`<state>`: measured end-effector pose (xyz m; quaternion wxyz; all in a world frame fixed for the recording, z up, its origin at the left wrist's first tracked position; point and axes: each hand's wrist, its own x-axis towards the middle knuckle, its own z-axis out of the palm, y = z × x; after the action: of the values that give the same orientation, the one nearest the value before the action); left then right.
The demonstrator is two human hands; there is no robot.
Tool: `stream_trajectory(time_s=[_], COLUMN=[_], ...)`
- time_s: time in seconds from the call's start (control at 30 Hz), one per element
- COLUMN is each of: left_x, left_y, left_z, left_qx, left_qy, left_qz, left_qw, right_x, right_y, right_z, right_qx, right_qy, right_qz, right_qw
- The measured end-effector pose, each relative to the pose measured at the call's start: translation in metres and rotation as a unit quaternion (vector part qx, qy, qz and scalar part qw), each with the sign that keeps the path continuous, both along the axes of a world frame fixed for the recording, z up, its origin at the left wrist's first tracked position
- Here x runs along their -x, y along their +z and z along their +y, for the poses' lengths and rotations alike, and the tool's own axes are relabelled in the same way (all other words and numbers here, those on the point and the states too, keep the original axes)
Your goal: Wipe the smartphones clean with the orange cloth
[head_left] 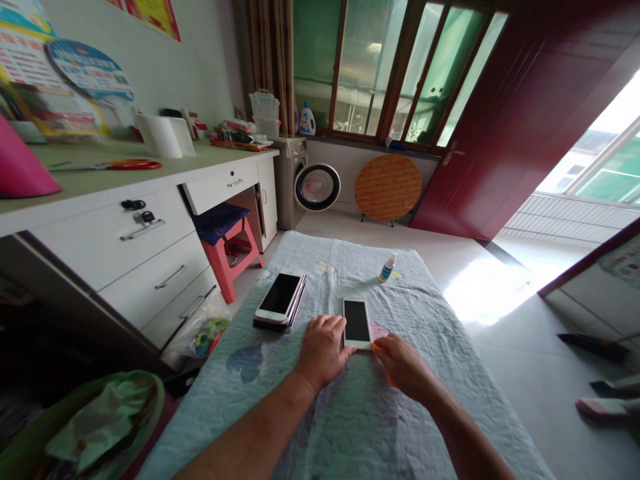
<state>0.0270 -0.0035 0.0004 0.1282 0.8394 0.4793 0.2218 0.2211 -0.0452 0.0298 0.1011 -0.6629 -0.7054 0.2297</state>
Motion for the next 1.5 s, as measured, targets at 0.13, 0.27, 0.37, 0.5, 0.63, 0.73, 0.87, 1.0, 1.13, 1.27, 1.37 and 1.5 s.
stream_trajectory(time_s=[0.13,0.27,0.37,0.5,0.63,0.73,0.87,1.0,1.13,1.27,1.37,1.5], left_x=[0.000,0.001,0.001,0.001,0.002,0.002,0.000,-0.002,-0.004,-0.005,-0.005,-0.005], left_y=[0.002,0.001,-0.001,-0.005,-0.004,-0.001,0.000,-0.001,0.000,0.004,0.005,0.004], left_z=[0.000,0.001,0.001,0.001,0.002,0.002,0.002,0.001,0.001,-0.002,-0.004,-0.005], left_qx=[0.007,0.009,0.004,0.003,-0.001,-0.004,-0.021,-0.023,-0.012,-0.014,-0.021,-0.026], left_qy=[-0.001,-0.002,-0.006,-0.008,-0.011,-0.012,-0.011,-0.013,-0.011,-0.001,0.005,0.006], left_qz=[0.007,0.004,-0.008,-0.010,-0.013,-0.017,-0.013,0.008,0.022,0.026,0.020,0.010], left_qw=[1.000,1.000,1.000,1.000,1.000,1.000,1.000,1.000,1.000,1.000,1.000,1.000], right_x=[0.005,0.017,0.023,0.020,0.017,0.016,0.019,0.028,0.039,0.044,0.044,0.044], right_y=[0.011,0.009,-0.002,-0.013,-0.014,-0.014,-0.012,-0.009,-0.006,-0.005,-0.004,-0.002], right_z=[-0.003,-0.001,0.002,0.014,0.035,0.052,0.072,0.088,0.101,0.106,0.100,0.086], right_qx=[-0.026,-0.073,-0.099,-0.122,-0.127,-0.132,-0.143,-0.152,-0.145,-0.133,-0.117,-0.093], right_qy=[0.005,0.038,0.037,0.027,0.025,0.020,0.028,0.061,0.109,0.121,0.131,0.170], right_qz=[0.015,0.017,-0.018,-0.054,-0.075,-0.088,-0.082,-0.068,-0.087,-0.097,-0.086,-0.077], right_qw=[1.000,0.996,0.994,0.991,0.989,0.987,0.986,0.984,0.979,0.979,0.981,0.978])
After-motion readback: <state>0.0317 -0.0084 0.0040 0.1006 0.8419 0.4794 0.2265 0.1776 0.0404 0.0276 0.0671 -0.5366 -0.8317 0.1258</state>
